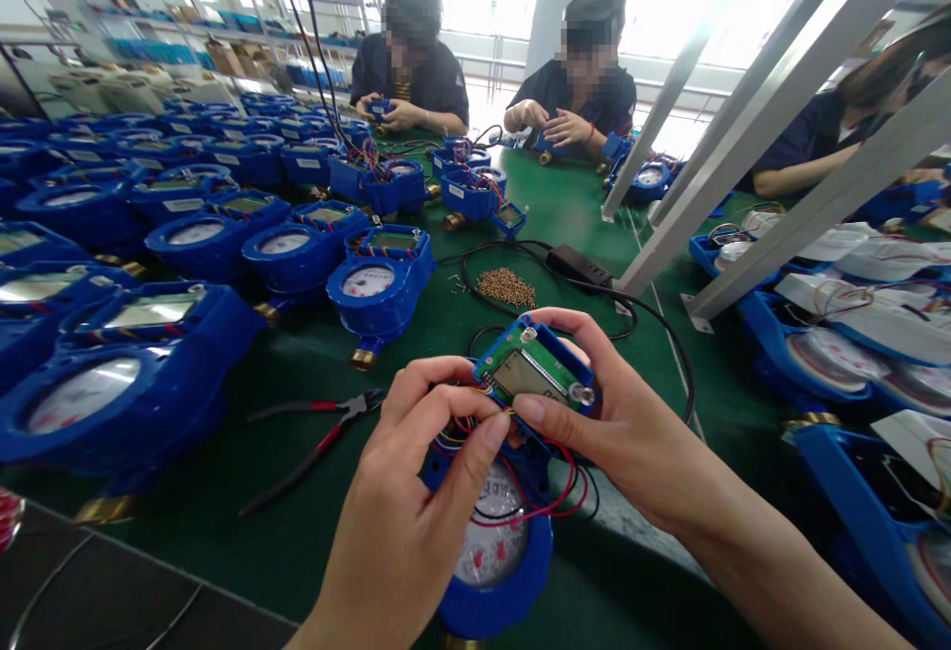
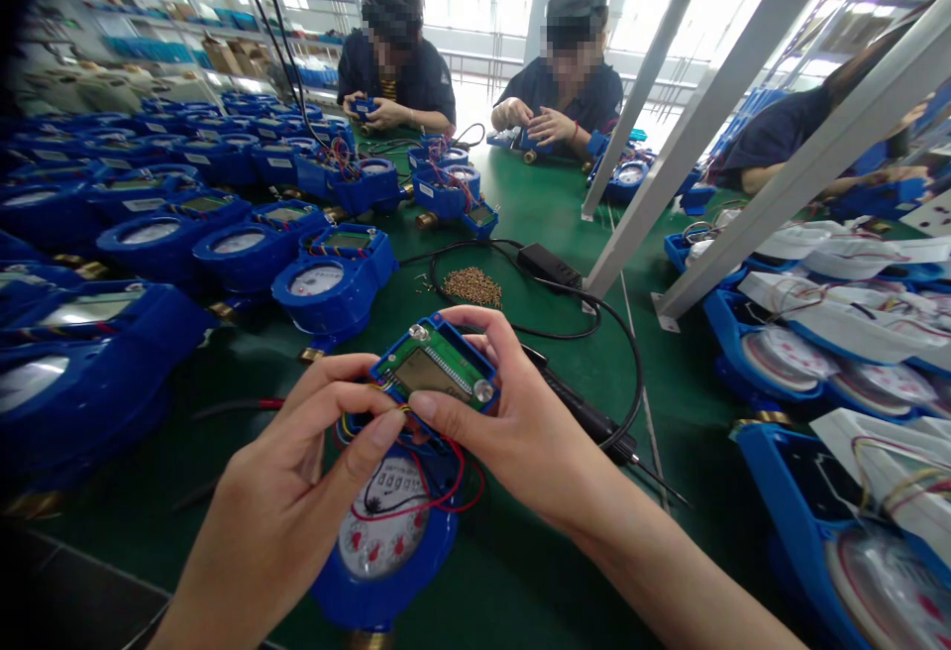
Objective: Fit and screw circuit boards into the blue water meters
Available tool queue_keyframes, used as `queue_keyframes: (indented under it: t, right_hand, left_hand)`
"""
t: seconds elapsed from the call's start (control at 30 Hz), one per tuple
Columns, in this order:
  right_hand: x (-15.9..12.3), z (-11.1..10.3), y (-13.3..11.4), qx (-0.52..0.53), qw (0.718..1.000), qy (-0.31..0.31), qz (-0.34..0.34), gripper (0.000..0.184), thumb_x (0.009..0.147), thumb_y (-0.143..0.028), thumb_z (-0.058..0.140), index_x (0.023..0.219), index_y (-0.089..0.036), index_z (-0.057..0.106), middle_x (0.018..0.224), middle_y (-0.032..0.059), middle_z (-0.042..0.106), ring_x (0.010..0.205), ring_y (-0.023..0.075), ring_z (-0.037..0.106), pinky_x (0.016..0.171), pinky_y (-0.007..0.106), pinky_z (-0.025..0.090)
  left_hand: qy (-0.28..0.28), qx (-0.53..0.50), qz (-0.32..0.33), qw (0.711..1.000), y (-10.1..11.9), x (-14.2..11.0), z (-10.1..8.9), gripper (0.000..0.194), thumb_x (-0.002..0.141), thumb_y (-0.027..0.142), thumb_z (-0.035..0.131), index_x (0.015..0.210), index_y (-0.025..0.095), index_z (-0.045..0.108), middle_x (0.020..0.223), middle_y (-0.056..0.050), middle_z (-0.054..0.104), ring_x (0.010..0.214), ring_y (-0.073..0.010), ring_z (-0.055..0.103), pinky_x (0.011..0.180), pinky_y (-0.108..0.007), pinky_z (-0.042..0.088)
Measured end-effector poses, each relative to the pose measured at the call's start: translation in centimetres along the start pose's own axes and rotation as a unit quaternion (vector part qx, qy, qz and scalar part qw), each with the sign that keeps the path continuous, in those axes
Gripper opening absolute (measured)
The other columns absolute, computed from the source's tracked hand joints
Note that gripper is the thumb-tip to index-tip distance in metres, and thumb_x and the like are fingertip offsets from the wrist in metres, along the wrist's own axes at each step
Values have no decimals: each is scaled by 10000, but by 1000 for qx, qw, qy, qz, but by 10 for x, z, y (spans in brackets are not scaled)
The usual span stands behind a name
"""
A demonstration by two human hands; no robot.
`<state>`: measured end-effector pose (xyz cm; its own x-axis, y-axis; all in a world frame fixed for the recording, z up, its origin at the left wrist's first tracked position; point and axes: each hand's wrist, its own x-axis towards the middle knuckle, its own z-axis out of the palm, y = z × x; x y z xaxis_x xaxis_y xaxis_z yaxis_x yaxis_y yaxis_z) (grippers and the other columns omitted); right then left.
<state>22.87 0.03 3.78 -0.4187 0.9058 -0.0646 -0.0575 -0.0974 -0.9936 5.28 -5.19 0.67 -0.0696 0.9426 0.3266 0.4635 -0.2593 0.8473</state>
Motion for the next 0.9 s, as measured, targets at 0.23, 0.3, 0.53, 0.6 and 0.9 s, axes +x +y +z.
queue_keyframes:
  t: [0.23, 0.3, 0.53, 0.6, 0.9]
  right_hand:
    - [0, -1, 2, 32, 999, -10, 1, 571, 797, -200, 854, 1252, -343, 541, 1103, -34, 646, 966, 120, 639, 861, 230, 528]
    - [-1, 0, 2, 41, 999, -5, -1, 573, 789, -178, 857, 1243, -339, 547, 1098, -34, 651, 971, 121, 639, 863, 226, 525]
    - [-3, 5, 0, 77, 997, 4, 1, 553, 778, -212, 873, 1209, -316, 543, 1057, -23, 648, 918, 130, 648, 845, 257, 533]
    - [-4, 6, -1, 87, 996, 14, 4, 536, 784, -243, 871, 1200, -312, 539, 1047, -19, 642, 925, 136, 650, 844, 265, 537]
    - [-4, 5, -3, 115, 993, 23, 14, 569, 731, -245, 900, 1151, -318, 524, 989, -32, 625, 805, 121, 627, 723, 231, 534]
  left_hand:
    - [-6, -37, -54, 998, 11, 1, 1, 163, 973, 309, 562, 839, 260, 642, 1203, -14, 579, 1154, -196, 560, 992, -334, 433]
    - [-17, -56, -68, 996, 12, 1, 0, 158, 968, 304, 575, 829, 271, 645, 1207, 9, 563, 1149, -180, 559, 996, -322, 421]
    - [-58, -112, -74, 989, 2, 2, -7, 165, 982, 335, 583, 846, 291, 667, 1214, 15, 540, 1237, -180, 529, 974, -286, 443]
    - [-54, -107, -61, 991, 1, 3, -7, 161, 988, 318, 575, 857, 287, 663, 1208, 4, 538, 1256, -183, 517, 966, -280, 453]
    - [-3, 48, 46, 998, 4, 2, -1, 94, 958, 253, 601, 890, 278, 661, 1215, -27, 545, 1157, -222, 561, 985, -372, 453]
